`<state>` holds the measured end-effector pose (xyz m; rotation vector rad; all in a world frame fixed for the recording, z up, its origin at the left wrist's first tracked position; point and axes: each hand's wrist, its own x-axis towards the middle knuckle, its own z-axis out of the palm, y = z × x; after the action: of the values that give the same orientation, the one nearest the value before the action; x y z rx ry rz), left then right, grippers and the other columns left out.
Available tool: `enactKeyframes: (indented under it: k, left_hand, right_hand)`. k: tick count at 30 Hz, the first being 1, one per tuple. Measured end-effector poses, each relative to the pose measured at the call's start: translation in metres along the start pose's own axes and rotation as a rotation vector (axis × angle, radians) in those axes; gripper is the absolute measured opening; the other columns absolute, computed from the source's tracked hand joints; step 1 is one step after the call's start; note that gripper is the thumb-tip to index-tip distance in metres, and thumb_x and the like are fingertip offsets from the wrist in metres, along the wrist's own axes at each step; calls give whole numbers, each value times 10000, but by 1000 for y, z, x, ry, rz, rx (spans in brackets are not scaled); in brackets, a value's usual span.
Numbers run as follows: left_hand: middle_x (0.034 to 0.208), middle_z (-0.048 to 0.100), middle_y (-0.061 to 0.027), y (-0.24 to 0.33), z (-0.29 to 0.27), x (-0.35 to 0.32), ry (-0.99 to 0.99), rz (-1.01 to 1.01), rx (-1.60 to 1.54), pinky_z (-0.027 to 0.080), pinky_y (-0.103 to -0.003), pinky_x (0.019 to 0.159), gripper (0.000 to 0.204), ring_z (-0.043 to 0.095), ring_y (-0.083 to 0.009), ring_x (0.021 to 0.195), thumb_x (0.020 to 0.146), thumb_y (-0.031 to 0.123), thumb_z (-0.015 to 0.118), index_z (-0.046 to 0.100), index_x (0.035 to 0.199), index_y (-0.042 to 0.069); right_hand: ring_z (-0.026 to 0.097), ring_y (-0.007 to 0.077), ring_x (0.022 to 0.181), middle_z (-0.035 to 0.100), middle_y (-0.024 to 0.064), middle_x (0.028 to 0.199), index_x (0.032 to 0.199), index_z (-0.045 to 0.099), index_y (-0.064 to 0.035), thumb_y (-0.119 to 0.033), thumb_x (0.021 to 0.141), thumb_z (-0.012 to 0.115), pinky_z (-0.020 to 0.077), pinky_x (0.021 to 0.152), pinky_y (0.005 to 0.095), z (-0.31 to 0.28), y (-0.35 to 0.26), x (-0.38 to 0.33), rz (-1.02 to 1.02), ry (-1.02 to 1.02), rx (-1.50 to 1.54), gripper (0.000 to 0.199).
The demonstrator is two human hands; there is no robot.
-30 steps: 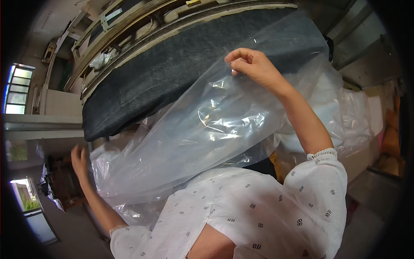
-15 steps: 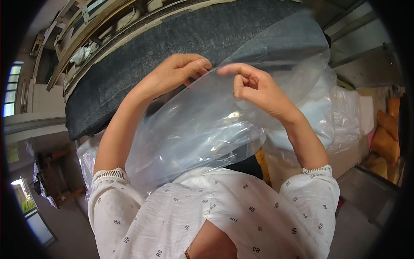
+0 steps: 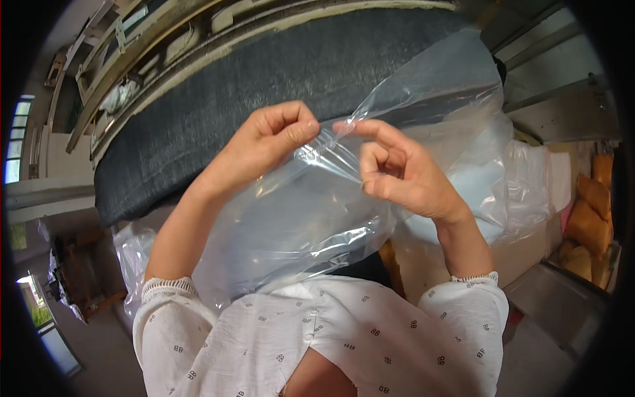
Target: The person covers a large industrial knitting machine with a plastic sheet by hand.
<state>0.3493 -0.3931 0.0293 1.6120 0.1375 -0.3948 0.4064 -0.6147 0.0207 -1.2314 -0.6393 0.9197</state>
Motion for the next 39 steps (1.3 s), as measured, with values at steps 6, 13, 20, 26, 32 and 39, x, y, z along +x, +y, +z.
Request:
enactKeyframes:
  k: [6,13,20,26,32,39]
  left_hand:
    - [785,532,2,30,20,5,304,552,589,408,-219,661,150,496,-93,756,803,118,613,608,924,28]
    - [762,595,-33,34,18,19,219,647,697,435,-294,662,136,548,-174,745,715,87,661,666,848,56]
    - [832,585,-51,38,12,20,41,645,601,434,-261,689,266,553,-148,782,672,64,713,660,929,22]
    - [808,589,-44,31,11,19,89,773,693,446,-258,663,261,560,-144,766,671,46,708,666,929,34]
    - [780,591,-38,18,4,22,79,708,482,456,-236,622,203,561,-125,738,696,11,680,681,893,57]
    - [846,597,-40,-12,0,31,248,864,284,463,-243,664,68,581,-131,743,778,53,629,650,843,52]
  right_hand:
    - [410,44,582,461,-23,629,1180,431,-16,29,715,502,342,549,192,3,-5,-4,-93,118,-283,472]
    - [405,54,570,457,-16,619,1186,412,-17,11,714,509,342,536,205,0,-6,-9,-116,141,-344,483]
    - [401,56,570,458,-15,622,1199,405,-18,12,712,512,341,542,207,1,-8,-9,-95,146,-375,499]
    - [407,54,587,461,-14,636,1208,405,-7,23,717,506,350,561,207,5,-13,-9,-79,152,-428,502]
    - [424,54,609,468,-18,664,1249,388,0,26,728,508,359,581,203,6,-14,-10,-56,87,-334,535]
    - [435,56,684,496,-1,783,1326,307,27,-14,723,564,384,640,195,5,-22,1,161,-16,238,658]
